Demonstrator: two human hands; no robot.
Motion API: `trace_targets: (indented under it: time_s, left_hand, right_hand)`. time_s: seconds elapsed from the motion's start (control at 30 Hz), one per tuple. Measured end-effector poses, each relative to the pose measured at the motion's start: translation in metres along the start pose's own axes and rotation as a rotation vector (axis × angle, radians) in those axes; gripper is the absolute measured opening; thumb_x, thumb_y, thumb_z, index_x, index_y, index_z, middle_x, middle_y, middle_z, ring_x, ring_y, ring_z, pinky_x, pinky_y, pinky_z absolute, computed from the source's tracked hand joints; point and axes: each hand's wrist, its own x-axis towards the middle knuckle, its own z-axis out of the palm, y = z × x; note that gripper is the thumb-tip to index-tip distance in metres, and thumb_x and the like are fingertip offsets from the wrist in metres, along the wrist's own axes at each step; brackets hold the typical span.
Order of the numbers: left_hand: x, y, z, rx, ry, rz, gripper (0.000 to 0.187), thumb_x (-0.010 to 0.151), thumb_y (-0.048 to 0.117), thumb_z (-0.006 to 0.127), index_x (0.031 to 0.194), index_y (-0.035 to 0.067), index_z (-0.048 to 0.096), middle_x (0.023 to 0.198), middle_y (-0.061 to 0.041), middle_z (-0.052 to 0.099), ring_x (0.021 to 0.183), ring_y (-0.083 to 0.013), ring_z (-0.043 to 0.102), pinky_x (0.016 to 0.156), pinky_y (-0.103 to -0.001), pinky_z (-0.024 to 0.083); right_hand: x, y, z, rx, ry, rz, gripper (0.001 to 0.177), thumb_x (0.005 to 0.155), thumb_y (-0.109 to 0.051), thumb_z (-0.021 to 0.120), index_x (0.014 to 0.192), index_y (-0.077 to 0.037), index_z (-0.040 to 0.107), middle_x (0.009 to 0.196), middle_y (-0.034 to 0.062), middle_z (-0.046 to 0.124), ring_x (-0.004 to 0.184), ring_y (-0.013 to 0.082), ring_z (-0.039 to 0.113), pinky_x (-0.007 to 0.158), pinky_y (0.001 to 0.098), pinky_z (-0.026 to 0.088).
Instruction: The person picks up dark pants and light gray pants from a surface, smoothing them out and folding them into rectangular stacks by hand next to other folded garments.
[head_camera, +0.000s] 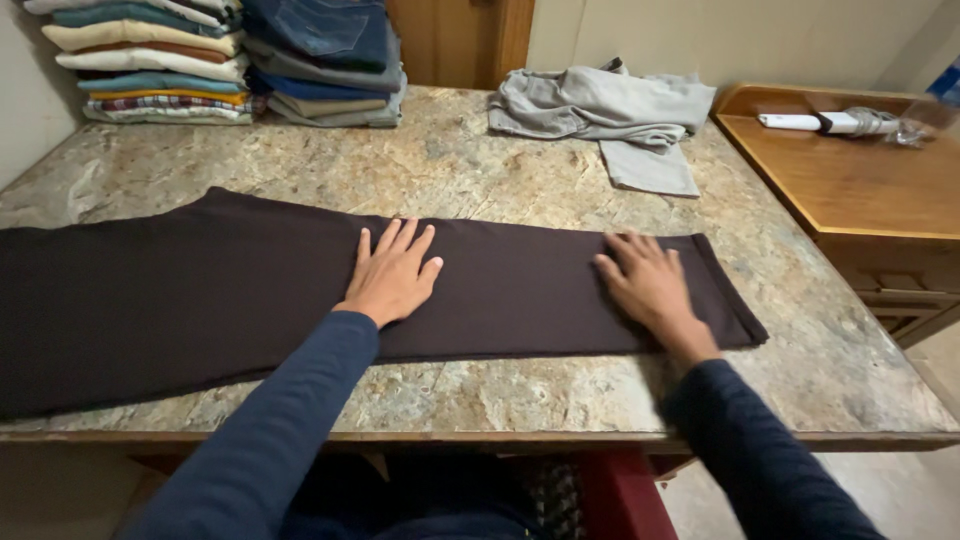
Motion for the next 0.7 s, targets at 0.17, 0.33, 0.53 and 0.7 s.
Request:
trace_targets:
  time_s: [0.17,0.33,0.53,0.7]
  left_hand:
    - [0.012,0.02,0.003,0.037,-0.045,-0.046,0.062,0.099,0.04,0.05,0.154,0.013,0.042,0.164,-0.015,0.031,0.154,-0.0345,0.019,0.12,-0.069,0.006]
    - [0.033,0.106,0.028,-0.031,-0.146,0.13,0.064,0.1,0.045,0.048,0.154,0.013,0.038,0.164,-0.02,0.024,0.154,-0.0381,0.014,0.117,-0.073,0.005]
    - [0.049,0.18,0.072,-0.15,-0.101,0.366,0.059,0.098,0.045,0.052,0.149,0.015,0.051,0.161,-0.021,0.033,0.153,-0.0383,0.022,0.118,-0.073,0.008]
    - [0.053,0.183,0.078,-0.174,-0.095,0.372,0.059,0.098,0.046,0.053,0.148,0.015,0.052,0.16,-0.021,0.035,0.151,-0.0377,0.026,0.119,-0.072,0.007]
  right_hand:
    - [-0.007,0.047,0.005,0.01,0.044,0.068,0.064,0.101,-0.056,0.043,0.154,-0.021,0.045,0.164,0.0124,0.033,0.154,0.0324,0.025,0.123,0.0544,0.017]
    - [-0.008,0.05,0.009,0.001,0.076,0.066,0.063,0.101,-0.055,0.044,0.153,-0.019,0.047,0.164,0.0141,0.035,0.152,0.0337,0.027,0.122,0.0551,0.018]
    - [-0.009,0.052,0.013,-0.013,0.149,0.034,0.059,0.102,-0.051,0.048,0.151,-0.018,0.05,0.162,0.0137,0.04,0.152,0.0338,0.031,0.123,0.0555,0.021]
    - [-0.022,0.056,-0.006,-0.127,0.555,-0.027,0.078,0.09,-0.057,0.06,0.143,-0.001,0.053,0.15,0.0287,0.049,0.141,0.0429,0.044,0.109,0.054,0.04]
